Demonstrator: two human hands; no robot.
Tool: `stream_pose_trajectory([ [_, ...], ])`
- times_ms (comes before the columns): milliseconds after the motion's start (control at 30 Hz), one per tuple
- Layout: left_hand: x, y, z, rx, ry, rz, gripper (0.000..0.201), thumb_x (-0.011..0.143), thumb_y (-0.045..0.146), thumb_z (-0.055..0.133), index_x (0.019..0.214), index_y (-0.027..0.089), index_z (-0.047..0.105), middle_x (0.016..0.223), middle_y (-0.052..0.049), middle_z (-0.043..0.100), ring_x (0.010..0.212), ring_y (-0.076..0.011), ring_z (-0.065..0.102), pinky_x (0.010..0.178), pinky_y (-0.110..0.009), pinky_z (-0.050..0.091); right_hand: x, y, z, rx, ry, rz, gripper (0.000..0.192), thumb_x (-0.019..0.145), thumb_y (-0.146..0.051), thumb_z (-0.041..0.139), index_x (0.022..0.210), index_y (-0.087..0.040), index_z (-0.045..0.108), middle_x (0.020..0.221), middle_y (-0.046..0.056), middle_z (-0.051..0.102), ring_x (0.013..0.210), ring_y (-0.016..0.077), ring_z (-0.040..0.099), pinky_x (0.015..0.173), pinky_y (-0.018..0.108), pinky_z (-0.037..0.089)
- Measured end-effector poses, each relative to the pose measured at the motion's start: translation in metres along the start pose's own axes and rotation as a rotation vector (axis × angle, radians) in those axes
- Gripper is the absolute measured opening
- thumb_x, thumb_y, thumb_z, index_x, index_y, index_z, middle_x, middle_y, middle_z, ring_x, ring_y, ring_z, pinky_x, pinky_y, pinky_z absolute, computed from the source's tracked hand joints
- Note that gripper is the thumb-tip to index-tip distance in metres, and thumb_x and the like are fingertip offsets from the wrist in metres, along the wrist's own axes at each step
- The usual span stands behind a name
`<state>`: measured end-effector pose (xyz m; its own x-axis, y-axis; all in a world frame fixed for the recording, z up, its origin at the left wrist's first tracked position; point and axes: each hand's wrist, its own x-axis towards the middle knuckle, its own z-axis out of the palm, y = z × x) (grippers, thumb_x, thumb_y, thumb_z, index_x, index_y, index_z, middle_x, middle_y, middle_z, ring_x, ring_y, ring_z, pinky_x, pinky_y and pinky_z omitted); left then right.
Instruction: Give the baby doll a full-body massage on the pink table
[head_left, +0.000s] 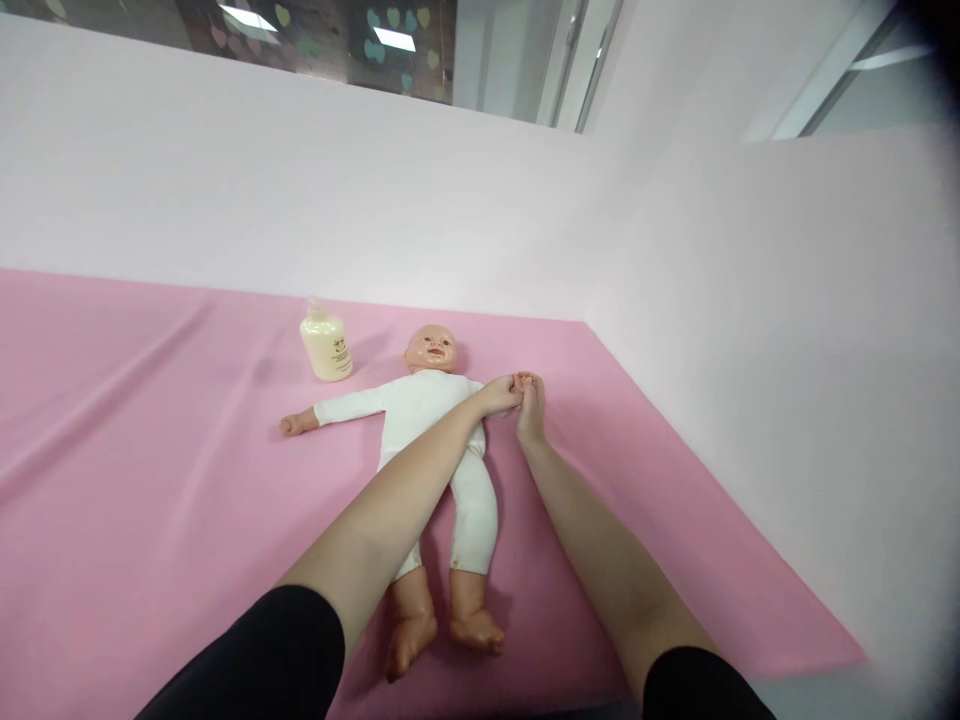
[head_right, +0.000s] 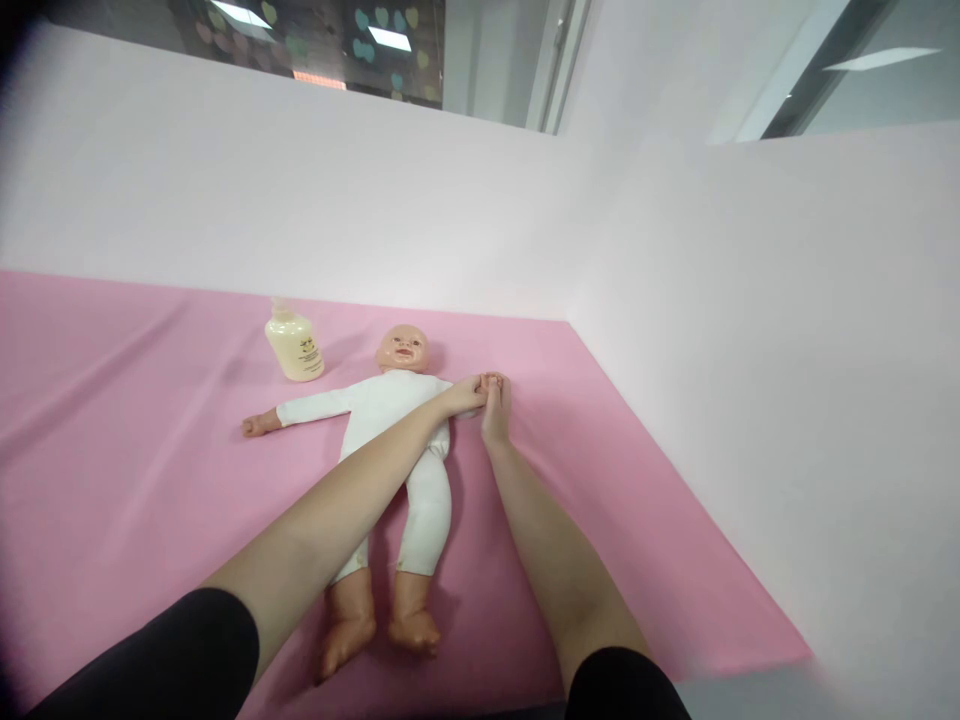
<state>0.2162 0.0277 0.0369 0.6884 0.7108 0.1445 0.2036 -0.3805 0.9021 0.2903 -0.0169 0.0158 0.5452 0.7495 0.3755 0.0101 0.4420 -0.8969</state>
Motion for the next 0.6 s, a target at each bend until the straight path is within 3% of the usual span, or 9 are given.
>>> stream_pose_trajectory([
  [233,-0.001,0.011,0.004,-0.182,-0.026,0.046,0.017,0.080,0.015,0.045,0.088,0.009,0.058,0.084,-0.006,0.065,0.083,-0.0134,0.059,0.078,-0.024,0.045,0.011,0.016,-0.001,0.011,0.042,0.115,0.031,0.082,-0.047,0.039,0.076,-0.020,0.052,0.074,-0.001,0.056,0.075,0.0143,0.057,0.077,0.030,0.047],
  [600,0.006,-0.004,0.002,-0.195,0.019,0.042,0.028,0.087,0.029,0.040,0.086,0.010,0.060,0.081,-0.003,0.064,0.079,-0.0116,0.057,0.080,-0.024,0.044,0.008,0.016,0.000,-0.043,0.021,0.088,0.032,0.086,-0.047,0.035,0.080,-0.021,0.053,0.079,0.001,0.058,0.081,0.0161,0.058,0.083,0.035,0.046],
])
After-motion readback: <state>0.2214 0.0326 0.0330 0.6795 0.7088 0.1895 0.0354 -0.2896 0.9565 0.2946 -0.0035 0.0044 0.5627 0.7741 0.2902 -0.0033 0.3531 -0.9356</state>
